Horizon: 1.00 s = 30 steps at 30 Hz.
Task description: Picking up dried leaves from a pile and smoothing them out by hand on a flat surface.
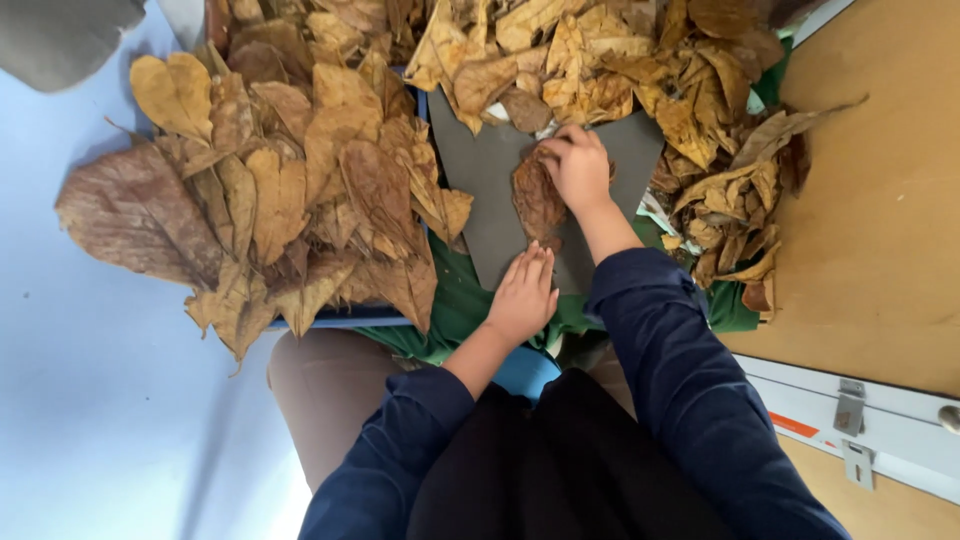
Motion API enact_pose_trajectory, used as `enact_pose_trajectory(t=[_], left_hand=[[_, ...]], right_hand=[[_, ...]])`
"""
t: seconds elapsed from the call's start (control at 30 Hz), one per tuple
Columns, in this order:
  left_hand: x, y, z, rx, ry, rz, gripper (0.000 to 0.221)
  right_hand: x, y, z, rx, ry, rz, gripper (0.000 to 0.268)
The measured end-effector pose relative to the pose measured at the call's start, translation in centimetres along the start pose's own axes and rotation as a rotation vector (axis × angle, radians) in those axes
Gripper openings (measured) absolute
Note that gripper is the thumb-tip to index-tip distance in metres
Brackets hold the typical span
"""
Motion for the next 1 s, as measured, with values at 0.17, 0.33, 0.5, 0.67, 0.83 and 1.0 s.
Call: enact_pose_trajectory(t=[0.17, 0.33, 0.5, 0.67, 0.83, 1.0], left_hand=[[0.0, 0.2, -0.3, 0.023, 0.001, 0.006, 0.066], [0.4, -1.5, -0.7, -0.028, -0.008, 0.0, 0.06], [0.1, 0.6, -0.2, -0.072, -0.005, 0.025, 0.063], [0.1, 0.4, -0.3, -0.037, 0.004, 0.007, 0.068], [0.2, -0.1, -0.5, -0.036, 0.01, -0.017, 0.069], [0.5, -1.8, -0.8, -0.069, 0.008, -0.014, 0.061]], right_hand=[[-0.5, 4.7, -0.6, 0.001, -0.261, 0.514, 0.027], [5.5, 7.1, -7.3, 0.074, 0.141, 0.334, 0.026], [4.9, 4.0, -4.1, 0.066, 0.279, 0.2, 0.018], [-0.9, -0.5, 1.1, 0.019, -0.09, 0.183, 0.018], [1.1, 4.4, -1.7, 0.06, -0.103, 0.451, 0.023], [7.0, 6.7, -7.0, 0.082, 0.316, 0.433, 0.032]])
Point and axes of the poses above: each hand's wrist, its own z-axis towards the middle knuckle, its own y-axis out of the back of the hand, x = y × z, the point moved 5 cm from there along z, towards the middle knuckle, and after that the axes turned 3 degrees about -y, right-handed, at the moved point
